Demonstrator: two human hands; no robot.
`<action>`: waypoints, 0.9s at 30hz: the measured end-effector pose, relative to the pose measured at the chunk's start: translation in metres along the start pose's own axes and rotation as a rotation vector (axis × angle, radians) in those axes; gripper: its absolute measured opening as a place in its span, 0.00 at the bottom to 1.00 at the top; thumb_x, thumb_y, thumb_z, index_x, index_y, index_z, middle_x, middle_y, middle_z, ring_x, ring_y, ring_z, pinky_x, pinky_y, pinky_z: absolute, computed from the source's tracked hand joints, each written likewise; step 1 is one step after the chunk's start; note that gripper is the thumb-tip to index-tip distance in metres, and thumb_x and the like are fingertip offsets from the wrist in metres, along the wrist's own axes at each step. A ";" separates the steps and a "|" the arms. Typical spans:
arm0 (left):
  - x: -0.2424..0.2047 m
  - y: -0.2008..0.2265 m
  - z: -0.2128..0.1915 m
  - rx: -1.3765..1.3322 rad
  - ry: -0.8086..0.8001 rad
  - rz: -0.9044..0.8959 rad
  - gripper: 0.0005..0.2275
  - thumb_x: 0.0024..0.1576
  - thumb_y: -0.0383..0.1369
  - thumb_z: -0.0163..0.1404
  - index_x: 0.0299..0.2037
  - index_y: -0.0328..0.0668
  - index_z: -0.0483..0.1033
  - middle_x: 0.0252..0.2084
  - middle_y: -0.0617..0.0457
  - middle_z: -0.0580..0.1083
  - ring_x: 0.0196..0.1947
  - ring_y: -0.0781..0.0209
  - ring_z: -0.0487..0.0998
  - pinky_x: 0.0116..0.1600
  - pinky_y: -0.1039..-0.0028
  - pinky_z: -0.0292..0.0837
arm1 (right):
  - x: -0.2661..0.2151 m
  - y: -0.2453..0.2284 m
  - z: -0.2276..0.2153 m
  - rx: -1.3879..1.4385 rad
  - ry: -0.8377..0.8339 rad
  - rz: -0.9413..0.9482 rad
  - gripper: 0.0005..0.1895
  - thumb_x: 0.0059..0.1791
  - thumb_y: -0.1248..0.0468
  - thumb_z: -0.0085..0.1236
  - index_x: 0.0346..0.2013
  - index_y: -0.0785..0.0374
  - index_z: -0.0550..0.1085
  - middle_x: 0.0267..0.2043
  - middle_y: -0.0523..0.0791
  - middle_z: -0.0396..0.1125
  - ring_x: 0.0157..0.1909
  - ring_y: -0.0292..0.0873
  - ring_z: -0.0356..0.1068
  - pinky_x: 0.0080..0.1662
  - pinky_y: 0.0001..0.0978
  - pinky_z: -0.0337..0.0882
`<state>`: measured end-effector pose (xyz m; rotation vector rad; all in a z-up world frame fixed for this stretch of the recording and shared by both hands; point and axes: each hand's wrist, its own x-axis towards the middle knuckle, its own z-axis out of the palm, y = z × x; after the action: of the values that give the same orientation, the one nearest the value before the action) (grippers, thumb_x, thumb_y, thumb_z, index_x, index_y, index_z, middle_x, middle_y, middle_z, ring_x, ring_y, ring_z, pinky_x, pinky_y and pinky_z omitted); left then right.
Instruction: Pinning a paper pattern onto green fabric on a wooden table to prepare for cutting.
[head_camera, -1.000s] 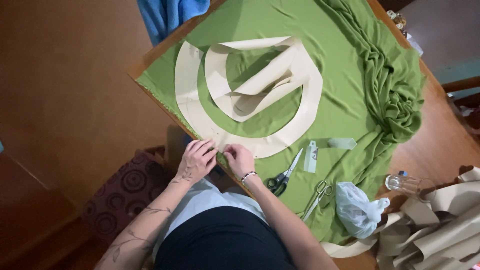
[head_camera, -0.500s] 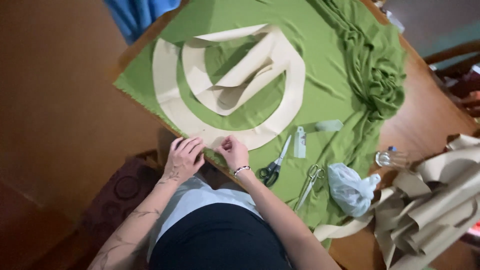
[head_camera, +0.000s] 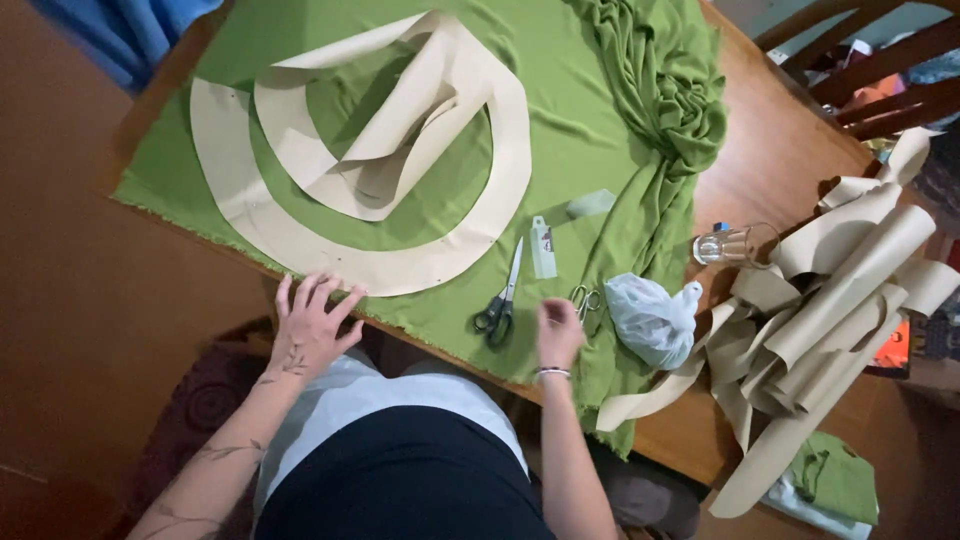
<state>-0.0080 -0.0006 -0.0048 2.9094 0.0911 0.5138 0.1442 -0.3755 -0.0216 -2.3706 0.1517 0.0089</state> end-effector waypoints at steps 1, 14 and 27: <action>0.000 0.000 -0.001 0.000 0.000 0.003 0.22 0.48 0.47 0.55 0.55 0.65 0.75 0.51 0.52 0.71 0.62 0.50 0.70 0.69 0.41 0.54 | 0.007 0.014 -0.002 0.001 0.002 0.002 0.10 0.46 0.71 0.63 0.39 0.55 0.77 0.35 0.46 0.74 0.41 0.47 0.76 0.46 0.37 0.74; 0.021 -0.032 -0.017 -0.287 -0.111 -0.077 0.20 0.53 0.48 0.54 0.53 0.55 0.76 0.43 0.55 0.74 0.51 0.56 0.76 0.63 0.56 0.65 | 0.060 0.027 0.027 -0.019 0.094 0.248 0.20 0.41 0.61 0.71 0.44 0.50 0.71 0.34 0.42 0.76 0.37 0.40 0.77 0.43 0.31 0.74; 0.050 -0.146 -0.040 -0.508 -0.110 -0.180 0.08 0.53 0.30 0.55 0.42 0.54 0.80 0.40 0.57 0.75 0.44 0.55 0.79 0.52 0.68 0.73 | 0.063 -0.005 0.015 -0.344 0.027 0.316 0.21 0.42 0.61 0.67 0.46 0.48 0.68 0.36 0.42 0.76 0.44 0.49 0.76 0.50 0.43 0.73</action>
<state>0.0207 0.1542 0.0210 2.3975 0.1763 0.2921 0.2078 -0.3684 -0.0318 -2.6628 0.5766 0.1665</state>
